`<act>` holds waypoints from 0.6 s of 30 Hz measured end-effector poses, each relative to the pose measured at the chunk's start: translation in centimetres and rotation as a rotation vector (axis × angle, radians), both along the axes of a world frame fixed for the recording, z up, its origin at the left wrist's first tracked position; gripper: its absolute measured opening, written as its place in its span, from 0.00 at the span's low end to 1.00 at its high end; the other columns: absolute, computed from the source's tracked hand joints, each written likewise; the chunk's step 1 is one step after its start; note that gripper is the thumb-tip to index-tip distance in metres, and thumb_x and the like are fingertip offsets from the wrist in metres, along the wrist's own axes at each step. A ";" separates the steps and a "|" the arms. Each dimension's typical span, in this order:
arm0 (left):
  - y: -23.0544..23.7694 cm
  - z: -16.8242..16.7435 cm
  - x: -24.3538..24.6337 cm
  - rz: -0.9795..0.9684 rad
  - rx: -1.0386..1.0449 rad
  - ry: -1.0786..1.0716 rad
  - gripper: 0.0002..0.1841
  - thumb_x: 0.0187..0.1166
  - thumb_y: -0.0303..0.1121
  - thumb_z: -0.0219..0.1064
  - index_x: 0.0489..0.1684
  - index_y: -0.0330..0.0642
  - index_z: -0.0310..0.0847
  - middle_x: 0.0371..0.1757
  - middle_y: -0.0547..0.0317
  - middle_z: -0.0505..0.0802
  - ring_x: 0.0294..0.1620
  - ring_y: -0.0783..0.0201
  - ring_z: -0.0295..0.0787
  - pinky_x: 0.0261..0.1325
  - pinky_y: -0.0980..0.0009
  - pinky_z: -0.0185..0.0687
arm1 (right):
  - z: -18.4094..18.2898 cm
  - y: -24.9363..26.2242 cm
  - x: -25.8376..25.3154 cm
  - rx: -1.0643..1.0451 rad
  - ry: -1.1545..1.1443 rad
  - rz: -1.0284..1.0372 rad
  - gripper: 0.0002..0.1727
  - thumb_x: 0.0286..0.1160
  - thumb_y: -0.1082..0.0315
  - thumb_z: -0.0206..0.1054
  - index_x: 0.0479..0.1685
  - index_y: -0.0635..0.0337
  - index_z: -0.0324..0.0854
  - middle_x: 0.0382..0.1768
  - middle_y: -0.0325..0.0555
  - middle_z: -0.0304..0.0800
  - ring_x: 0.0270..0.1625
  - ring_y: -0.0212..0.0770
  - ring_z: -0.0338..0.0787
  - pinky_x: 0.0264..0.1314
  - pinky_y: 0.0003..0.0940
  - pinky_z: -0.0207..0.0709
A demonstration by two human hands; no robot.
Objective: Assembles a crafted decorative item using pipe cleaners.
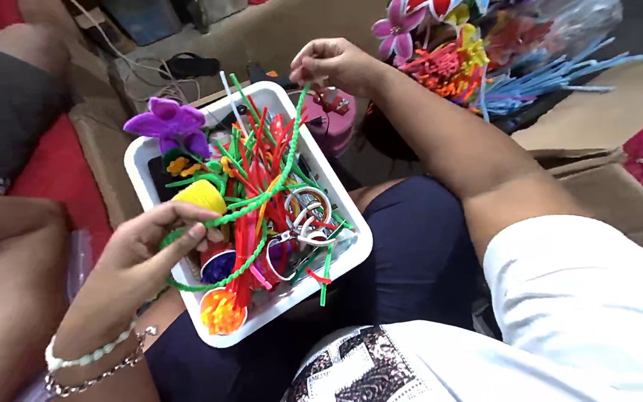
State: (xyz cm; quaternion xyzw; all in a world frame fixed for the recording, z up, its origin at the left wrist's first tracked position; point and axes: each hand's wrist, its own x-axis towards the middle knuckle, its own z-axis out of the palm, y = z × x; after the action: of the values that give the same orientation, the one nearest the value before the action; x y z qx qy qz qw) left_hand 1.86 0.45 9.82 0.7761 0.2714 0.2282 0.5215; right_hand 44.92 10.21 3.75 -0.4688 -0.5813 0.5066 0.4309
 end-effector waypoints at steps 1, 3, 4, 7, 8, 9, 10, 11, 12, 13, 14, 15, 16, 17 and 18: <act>0.0 -0.3 0.1 0.012 0.017 0.044 0.12 0.87 0.36 0.61 0.59 0.48 0.87 0.46 0.64 0.95 0.42 0.71 0.92 0.48 0.77 0.89 | 0.0 0.4 0.5 0.009 -0.014 -0.074 0.15 0.92 0.65 0.52 0.62 0.62 0.80 0.52 0.42 0.92 0.51 0.32 0.90 0.56 0.32 0.83; 0.3 -0.7 0.0 0.071 0.070 0.150 0.12 0.86 0.37 0.61 0.58 0.48 0.86 0.49 0.67 0.95 0.47 0.72 0.92 0.53 0.76 0.89 | 0.0 1.7 1.6 -0.033 -0.035 -0.284 0.16 0.94 0.62 0.52 0.61 0.62 0.81 0.50 0.42 0.92 0.49 0.33 0.90 0.53 0.32 0.83; 0.6 -1.0 -0.2 0.087 0.093 0.195 0.12 0.86 0.37 0.61 0.58 0.47 0.86 0.49 0.68 0.95 0.48 0.73 0.92 0.55 0.76 0.89 | -0.3 2.6 2.2 -0.075 -0.065 -0.393 0.16 0.93 0.62 0.53 0.61 0.62 0.81 0.47 0.43 0.92 0.46 0.32 0.90 0.50 0.31 0.83; 1.6 -1.7 -1.4 0.065 0.144 0.290 0.13 0.87 0.41 0.61 0.57 0.46 0.87 0.49 0.70 0.94 0.49 0.77 0.91 0.57 0.77 0.87 | -2.1 4.9 4.0 -0.279 -0.332 -0.500 0.18 0.89 0.64 0.59 0.68 0.64 0.79 0.49 0.47 0.91 0.44 0.35 0.89 0.50 0.34 0.83; 1.9 -1.8 -1.8 0.048 0.160 0.317 0.13 0.86 0.43 0.62 0.55 0.47 0.87 0.47 0.71 0.94 0.47 0.79 0.90 0.55 0.79 0.87 | -2.9 5.7 4.6 -0.331 -0.443 -0.459 0.18 0.85 0.66 0.62 0.68 0.66 0.80 0.53 0.52 0.91 0.49 0.41 0.91 0.56 0.41 0.84; 2.0 -1.8 -2.2 0.032 0.164 0.334 0.13 0.86 0.44 0.62 0.54 0.47 0.87 0.45 0.72 0.94 0.45 0.80 0.90 0.53 0.80 0.87 | -3.5 6.6 4.8 -0.354 -0.547 -0.413 0.18 0.83 0.67 0.64 0.67 0.67 0.81 0.56 0.55 0.91 0.53 0.46 0.92 0.60 0.46 0.84; 2.2 -1.8 -2.5 0.016 0.158 0.335 0.13 0.85 0.45 0.63 0.53 0.47 0.88 0.44 0.72 0.94 0.44 0.80 0.90 0.52 0.80 0.87 | -3.7 7.4 4.7 -0.355 -0.621 -0.370 0.18 0.83 0.67 0.64 0.66 0.68 0.81 0.58 0.58 0.90 0.56 0.49 0.92 0.64 0.49 0.83; 2.3 -1.7 -2.8 0.000 0.151 0.331 0.13 0.85 0.45 0.64 0.51 0.47 0.88 0.43 0.72 0.94 0.43 0.80 0.90 0.51 0.80 0.87 | -3.7 8.3 4.3 -0.338 -0.661 -0.334 0.19 0.84 0.66 0.63 0.66 0.69 0.81 0.60 0.59 0.90 0.58 0.51 0.92 0.65 0.51 0.82; 2.3 -1.7 -3.1 -0.010 0.148 0.332 0.13 0.84 0.45 0.65 0.49 0.47 0.88 0.42 0.73 0.93 0.42 0.81 0.89 0.49 0.81 0.86 | -3.7 9.1 3.8 -0.303 -0.669 -0.303 0.19 0.86 0.63 0.61 0.65 0.69 0.82 0.59 0.59 0.90 0.57 0.51 0.93 0.65 0.50 0.83; 2.4 -1.6 -3.3 -0.010 0.145 0.337 0.13 0.83 0.46 0.66 0.48 0.46 0.88 0.41 0.73 0.93 0.41 0.81 0.89 0.49 0.81 0.85 | -3.5 9.7 2.9 -0.253 -0.658 -0.270 0.21 0.88 0.60 0.60 0.66 0.68 0.82 0.58 0.58 0.91 0.56 0.50 0.93 0.64 0.49 0.84; 2.5 -1.6 -3.3 -0.004 0.149 0.343 0.14 0.82 0.46 0.67 0.46 0.46 0.89 0.41 0.73 0.93 0.41 0.82 0.88 0.48 0.81 0.85 | -3.2 10.2 2.0 -0.188 -0.652 -0.224 0.22 0.89 0.57 0.60 0.66 0.68 0.82 0.57 0.58 0.91 0.55 0.50 0.93 0.64 0.49 0.84; 2.6 -1.6 -3.3 0.005 0.154 0.347 0.14 0.82 0.46 0.68 0.46 0.45 0.89 0.41 0.74 0.94 0.40 0.83 0.89 0.48 0.82 0.85 | -2.8 10.7 1.1 -0.114 -0.667 -0.161 0.23 0.88 0.56 0.63 0.66 0.68 0.82 0.57 0.59 0.90 0.56 0.51 0.92 0.65 0.51 0.82; 2.6 -1.6 -3.4 0.013 0.161 0.350 0.14 0.81 0.45 0.68 0.46 0.44 0.89 0.41 0.73 0.94 0.40 0.83 0.89 0.49 0.82 0.86 | -2.5 11.0 0.2 -0.061 -0.709 -0.084 0.25 0.84 0.55 0.67 0.68 0.66 0.81 0.59 0.59 0.90 0.61 0.53 0.91 0.70 0.53 0.80; 2.7 -1.6 -3.4 0.021 0.167 0.355 0.14 0.81 0.45 0.68 0.46 0.43 0.89 0.41 0.72 0.94 0.40 0.82 0.89 0.48 0.81 0.86 | -2.3 11.3 -0.6 -0.035 -0.758 -0.014 0.28 0.79 0.54 0.73 0.70 0.66 0.80 0.61 0.61 0.89 0.66 0.56 0.88 0.75 0.57 0.75; 2.8 -1.6 -3.5 0.023 0.167 0.361 0.14 0.81 0.45 0.69 0.46 0.43 0.89 0.41 0.71 0.94 0.40 0.82 0.89 0.48 0.81 0.86 | -2.4 11.6 -1.2 -0.034 -0.817 0.051 0.33 0.73 0.53 0.78 0.73 0.65 0.78 0.62 0.62 0.88 0.69 0.60 0.86 0.77 0.61 0.72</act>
State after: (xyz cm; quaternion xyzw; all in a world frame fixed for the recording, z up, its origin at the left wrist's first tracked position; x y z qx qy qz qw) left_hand -1.63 3.24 8.26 0.8418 0.3494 0.1132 0.3956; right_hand 43.71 21.79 1.38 -0.6240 -0.7074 0.2989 0.1442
